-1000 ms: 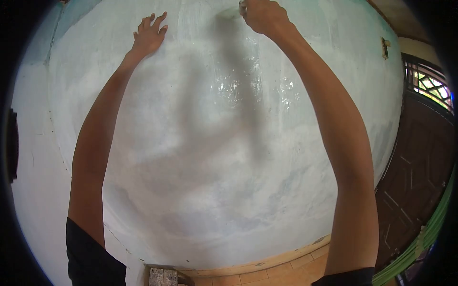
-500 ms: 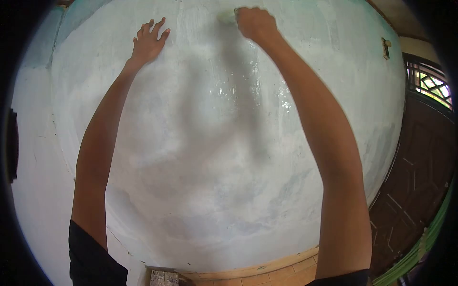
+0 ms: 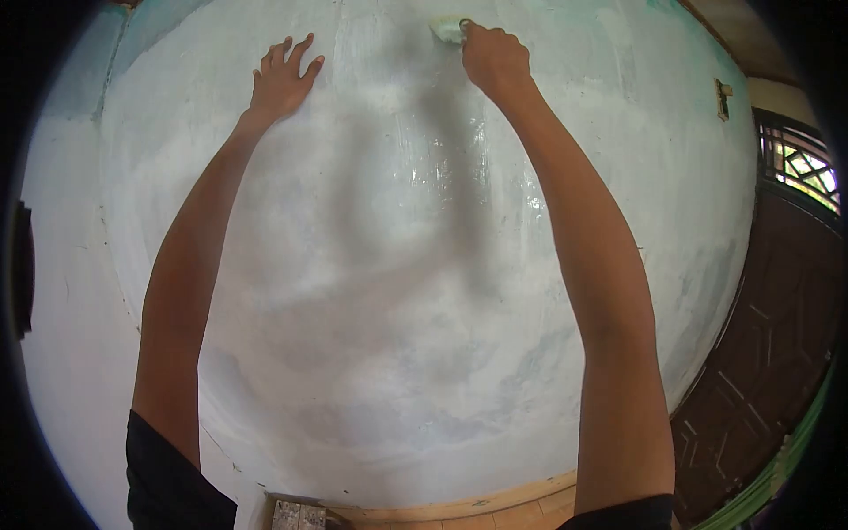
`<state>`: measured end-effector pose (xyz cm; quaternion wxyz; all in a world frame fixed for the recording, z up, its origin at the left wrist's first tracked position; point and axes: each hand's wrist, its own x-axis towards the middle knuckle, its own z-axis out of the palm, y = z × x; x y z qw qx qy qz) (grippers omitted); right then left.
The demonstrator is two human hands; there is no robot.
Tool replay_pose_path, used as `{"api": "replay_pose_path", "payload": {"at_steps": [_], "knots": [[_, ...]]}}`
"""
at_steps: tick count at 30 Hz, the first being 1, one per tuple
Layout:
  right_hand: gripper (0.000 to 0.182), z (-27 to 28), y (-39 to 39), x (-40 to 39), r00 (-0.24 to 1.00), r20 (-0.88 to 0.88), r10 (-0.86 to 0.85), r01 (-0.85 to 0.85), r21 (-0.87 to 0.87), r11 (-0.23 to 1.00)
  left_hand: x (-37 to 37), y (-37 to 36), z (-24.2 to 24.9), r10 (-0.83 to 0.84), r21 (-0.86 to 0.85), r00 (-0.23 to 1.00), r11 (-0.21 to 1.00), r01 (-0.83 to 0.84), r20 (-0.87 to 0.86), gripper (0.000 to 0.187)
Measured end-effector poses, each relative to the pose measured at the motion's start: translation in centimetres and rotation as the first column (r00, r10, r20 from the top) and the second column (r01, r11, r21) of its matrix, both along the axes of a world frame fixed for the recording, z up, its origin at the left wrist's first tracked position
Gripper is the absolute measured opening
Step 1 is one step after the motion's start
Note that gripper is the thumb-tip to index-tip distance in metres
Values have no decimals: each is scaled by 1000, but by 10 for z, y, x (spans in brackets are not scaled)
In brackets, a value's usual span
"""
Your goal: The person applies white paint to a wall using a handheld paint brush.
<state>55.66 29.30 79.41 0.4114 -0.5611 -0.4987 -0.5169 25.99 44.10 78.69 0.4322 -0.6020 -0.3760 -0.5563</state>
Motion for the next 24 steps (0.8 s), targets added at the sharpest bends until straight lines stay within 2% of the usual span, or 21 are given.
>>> {"api": "replay_pose_path", "payload": {"at_steps": [1,4,6,8,10,12,14,17,18,20,23,24], "knots": [[34,-5,-2,0,999,11,-49,49,-18,999,0,-3,0,-9,-18,1000,1000,9,-1,59],[34,25,-30,11,992,112,-67,94,-259,961,-2,-8,3,-34,-63,999,997,34,-6,59],[32,49,-43,3,995,94,-42,54,-130,990,-3,-10,7,-31,-73,1000,997,31,2,59],[26,58,-45,-11,994,83,66,-66,0,998,-1,-11,6,0,-79,1000,997,0,2,59],[36,68,-25,-15,999,-51,11,-20,-181,983,-2,-12,7,-17,-92,1000,996,16,-8,59],[37,33,-2,-24,995,44,-92,95,-78,992,-4,-14,7,-20,-102,1000,995,19,-11,58],[39,18,-9,-30,987,117,-115,133,-166,977,-5,-16,5,-10,-107,1000,994,8,-11,58],[38,66,-35,-34,904,380,-198,355,-407,841,-5,-11,6,-7,-87,1000,996,5,-19,58],[39,75,-43,-40,865,439,-241,415,-357,837,-5,-13,7,-4,-102,1000,995,2,-21,57],[24,85,-33,-34,953,274,-130,178,-161,971,-7,-16,8,4,-135,1000,991,-7,-25,55],[40,61,-10,-40,969,191,-157,197,-214,957,-16,-11,13,-47,-154,997,987,37,-65,52],[42,39,1,-39,980,173,-100,120,-107,987,-19,-11,15,-44,-161,996,986,32,-74,51]]}}
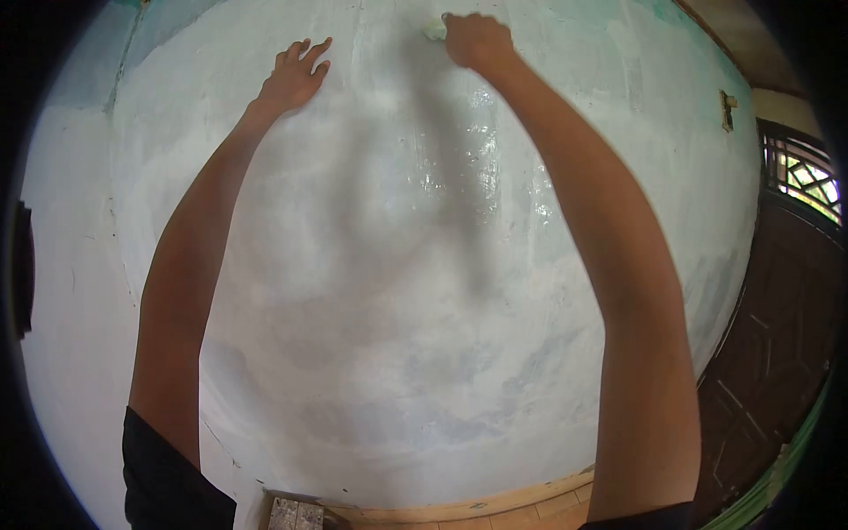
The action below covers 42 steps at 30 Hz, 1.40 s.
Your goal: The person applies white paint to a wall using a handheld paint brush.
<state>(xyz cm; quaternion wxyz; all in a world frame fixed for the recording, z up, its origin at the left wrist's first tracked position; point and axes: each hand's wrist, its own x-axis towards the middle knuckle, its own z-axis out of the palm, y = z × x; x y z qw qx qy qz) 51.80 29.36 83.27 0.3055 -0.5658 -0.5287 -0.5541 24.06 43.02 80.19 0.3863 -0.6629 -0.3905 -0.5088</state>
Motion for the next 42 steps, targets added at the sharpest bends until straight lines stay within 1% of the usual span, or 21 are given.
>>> {"api": "replay_pose_path", "payload": {"at_steps": [2,5,8,9,12,13,15,16,17,18,20,21,23,26,27,28,30,33,36,40,42], "knots": [[44,-38,-9,-13,997,-54,49,-49,-16,999,-4,1,-1,0,-21,1000,1000,0,-21,51],[43,-65,-31,-17,999,-43,31,-38,-185,982,-2,3,-3,4,-7,1000,1000,-4,-14,52],[39,-88,-41,-11,993,110,36,-9,-236,972,1,-3,-6,29,-38,1000,999,-29,-8,53],[35,-83,-45,-13,987,160,-30,71,-254,965,1,-7,-6,33,-40,999,999,-33,-15,54],[33,-42,-63,-24,974,190,-120,182,-350,919,2,-14,-9,28,-40,999,999,-30,-37,56],[32,-31,-65,-26,984,148,-99,145,-340,929,2,-14,-11,14,-40,999,999,-15,-37,56],[32,-30,-59,-28,994,109,5,19,-211,977,-2,-13,-21,-10,-22,999,1000,10,-33,57],[32,-33,-52,-26,994,92,63,-49,-143,989,-1,-16,-30,-20,-1,999,1000,20,-30,57],[34,-41,-40,-22,994,97,54,-44,-104,994,-1,-20,-37,-28,18,999,999,29,-29,57],[33,-57,-30,-20,993,37,112,-109,-69,992,-3,-24,-42,-20,37,999,999,22,-40,56],[35,-82,-17,-15,991,-13,133,-134,-112,985,-5,-31,-52,-13,72,998,997,17,-61,53],[35,-95,-21,-15,991,-8,130,-130,-148,980,-7,-25,-53,30,95,997,995,-24,-67,52],[35,-117,-26,-17,992,-1,130,-127,-221,967,-7,-24,-52,42,82,997,996,-36,-67,51],[34,-105,-43,-17,995,63,79,-60,-262,963,-10,-22,-47,-13,17,997,1000,14,-77,50],[28,-95,-63,-28,997,-21,75,-78,-308,948,-11,-22,-45,-44,-13,996,999,44,-79,50],[27,-84,-63,-26,998,-23,62,-66,-280,958,-12,-23,-44,-47,-16,995,999,46,-93,50],[28,-69,-57,-20,987,-23,160,-161,-146,976,-15,-25,-44,-52,-22,991,999,49,-120,49],[29,-58,-45,-17,985,-12,172,-173,-78,982,-15,-28,-48,-34,5,992,999,35,-118,50],[31,-84,-10,-10,985,103,139,-142,23,990,-18,-21,-49,-20,61,990,998,28,-141,51],[32,-123,-17,-16,987,54,149,-143,-99,985,-21,-21,-47,-33,64,985,997,44,-167,51],[34,-112,-24,-10,980,56,192,-184,-119,976,-22,-22,-45,-20,59,983,998,31,-181,51]]}}
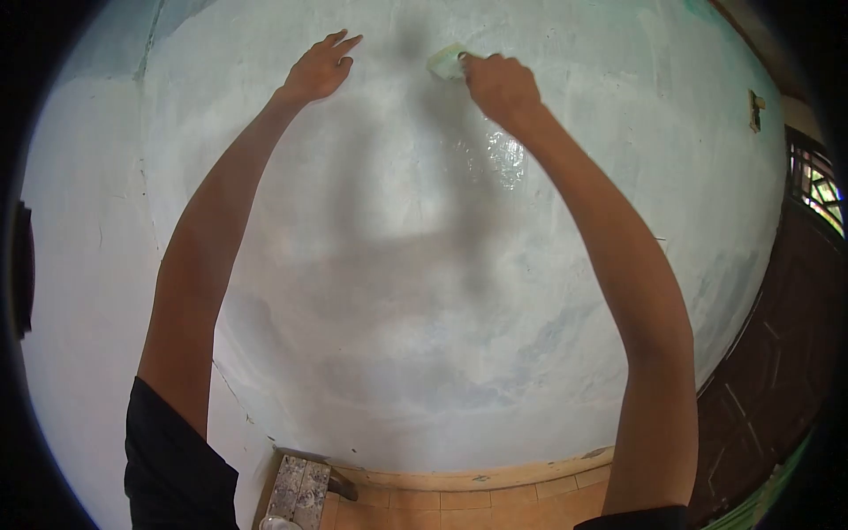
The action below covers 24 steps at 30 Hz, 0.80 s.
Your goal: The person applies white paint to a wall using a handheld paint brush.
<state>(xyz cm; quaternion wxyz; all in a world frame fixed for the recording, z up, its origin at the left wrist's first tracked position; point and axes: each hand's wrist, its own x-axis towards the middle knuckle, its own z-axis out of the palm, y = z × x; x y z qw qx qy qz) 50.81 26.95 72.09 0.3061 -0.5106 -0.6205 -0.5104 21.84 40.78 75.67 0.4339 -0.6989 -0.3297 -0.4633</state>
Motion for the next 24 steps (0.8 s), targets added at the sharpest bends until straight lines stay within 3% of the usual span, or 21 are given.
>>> {"api": "replay_pose_path", "payload": {"at_steps": [5,8,12,15,21,24], "knots": [[40,36,-2,11,987,-84,134,-123,129,984,-3,9,1,6,36,1000,999,-4,-29,50],[38,46,6,7,968,-186,168,-143,142,980,-3,4,-2,33,21,999,999,-33,-8,50],[37,53,6,2,964,-164,212,-204,63,977,-6,-7,1,70,-30,997,997,-71,-34,50],[34,56,4,-17,960,-184,212,-197,97,976,-15,-8,4,-33,-40,998,999,31,-53,49],[29,95,19,-48,954,-198,224,-185,196,963,-46,30,32,-42,355,998,935,19,56,45],[24,101,3,-79,969,-147,199,-154,275,949,-64,39,43,20,161,991,986,-41,134,43]]}}
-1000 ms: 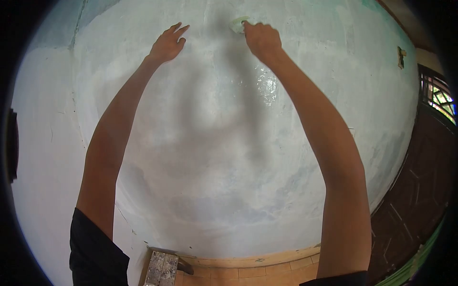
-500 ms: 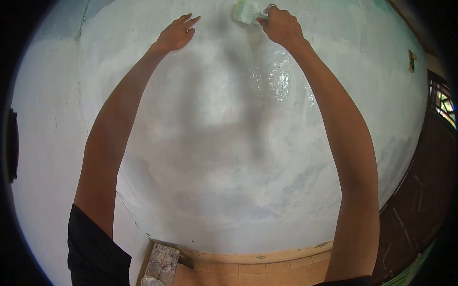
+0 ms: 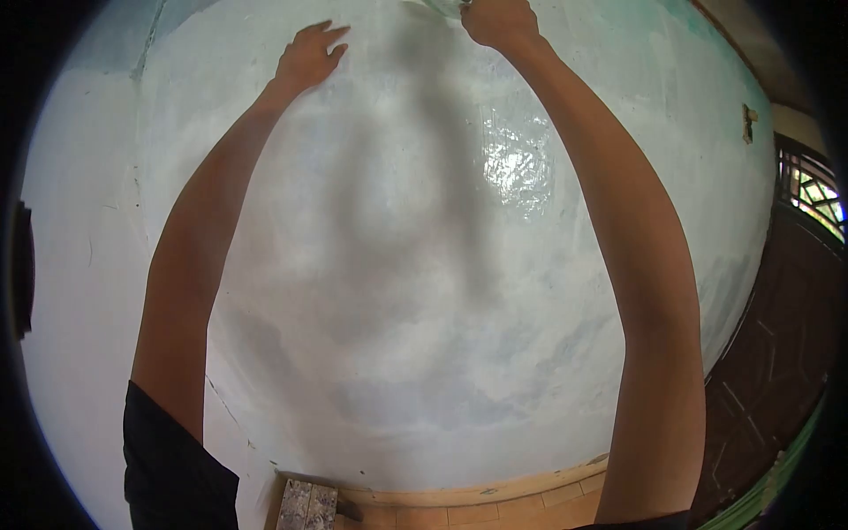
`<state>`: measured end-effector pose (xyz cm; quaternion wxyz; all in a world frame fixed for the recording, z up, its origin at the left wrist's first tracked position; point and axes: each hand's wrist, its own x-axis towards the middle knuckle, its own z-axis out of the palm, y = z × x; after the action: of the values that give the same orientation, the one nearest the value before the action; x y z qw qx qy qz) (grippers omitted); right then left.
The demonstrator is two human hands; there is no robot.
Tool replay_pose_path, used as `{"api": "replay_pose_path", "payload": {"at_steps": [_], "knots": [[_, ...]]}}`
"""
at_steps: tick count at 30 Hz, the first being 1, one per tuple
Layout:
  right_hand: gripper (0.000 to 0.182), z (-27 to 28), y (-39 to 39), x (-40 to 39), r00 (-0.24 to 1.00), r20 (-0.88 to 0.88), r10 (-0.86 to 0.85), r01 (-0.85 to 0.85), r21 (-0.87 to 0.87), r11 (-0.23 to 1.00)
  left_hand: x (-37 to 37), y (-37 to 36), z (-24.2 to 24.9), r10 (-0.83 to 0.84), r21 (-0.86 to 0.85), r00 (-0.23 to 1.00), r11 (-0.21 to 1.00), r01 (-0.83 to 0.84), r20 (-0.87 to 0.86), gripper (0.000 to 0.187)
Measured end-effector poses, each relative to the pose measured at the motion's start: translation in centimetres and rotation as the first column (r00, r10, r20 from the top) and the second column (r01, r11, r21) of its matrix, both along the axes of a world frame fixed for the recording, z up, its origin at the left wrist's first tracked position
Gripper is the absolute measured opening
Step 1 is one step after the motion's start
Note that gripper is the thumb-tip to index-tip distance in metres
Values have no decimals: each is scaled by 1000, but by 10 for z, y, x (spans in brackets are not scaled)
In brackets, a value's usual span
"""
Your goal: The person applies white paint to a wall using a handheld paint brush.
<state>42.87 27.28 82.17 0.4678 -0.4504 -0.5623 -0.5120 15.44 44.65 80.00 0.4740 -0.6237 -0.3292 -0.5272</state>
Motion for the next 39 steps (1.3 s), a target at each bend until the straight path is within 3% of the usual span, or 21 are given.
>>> {"api": "replay_pose_path", "payload": {"at_steps": [1,5,8,11,14,15,17,18,20,23,26,28,29,32,34,36,38,39], "knots": [[24,3,-4,-11,1000,-2,-31,31,3,1000,-4,4,2,-51,-20,999,998,51,-13,42],[23,23,26,-20,976,83,-204,191,140,971,2,-24,-15,95,-81,992,993,-88,80,39],[28,18,43,-31,932,128,-339,341,7,940,-2,-14,-12,70,-5,996,998,-70,63,37],[27,-16,43,-42,940,177,-292,297,-3,955,1,-13,-14,92,49,992,994,-96,87,36],[20,-50,42,-49,922,257,-290,311,-40,950,-2,-22,-14,-12,-11,998,1000,13,58,35],[28,-53,38,-51,900,282,-332,360,-54,931,-3,-32,-15,-68,-68,997,995,71,47,38],[28,-35,12,-60,901,282,-331,387,-173,906,-5,-51,-19,-186,-178,982,966,189,32,45],[28,-25,3,-60,900,277,-336,402,-231,886,-5,-40,-17,-112,-85,993,990,114,35,41],[24,6,16,-42,916,268,-298,329,-82,941,-3,-5,-14,33,103,997,994,-40,66,36],[26,19,29,-55,948,131,-289,288,21,957,-5,-4,-18,31,111,998,993,-38,63,37],[26,-36,58,-60,968,100,-231,233,-8,972,-4,-4,-21,51,107,996,993,-58,67,41],[23,-70,58,-65,948,144,-283,287,-12,958,-2,-20,-25,-88,71,995,994,85,49,40],[25,-78,54,-65,947,150,-284,300,-99,949,-3,-25,-27,-156,50,987,987,154,43,39],[25,-81,28,-63,936,199,-291,310,-70,948,-3,-22,-29,-189,46,982,981,187,31,41],[31,-58,6,-65,944,126,-305,324,-188,927,-2,-24,-28,-166,22,985,986,165,45,43],[30,-31,9,-53,938,225,-264,276,-24,961,-1,-18,-28,-73,45,996,996,70,56,44],[27,-9,21,-57,959,129,-254,255,3,967,-1,-5,-27,92,113,993,989,-99,68,44],[27,-1,26,-58,966,82,-245,244,17,970,-2,-6,-28,88,113,994,989,-95,63,44]]}}
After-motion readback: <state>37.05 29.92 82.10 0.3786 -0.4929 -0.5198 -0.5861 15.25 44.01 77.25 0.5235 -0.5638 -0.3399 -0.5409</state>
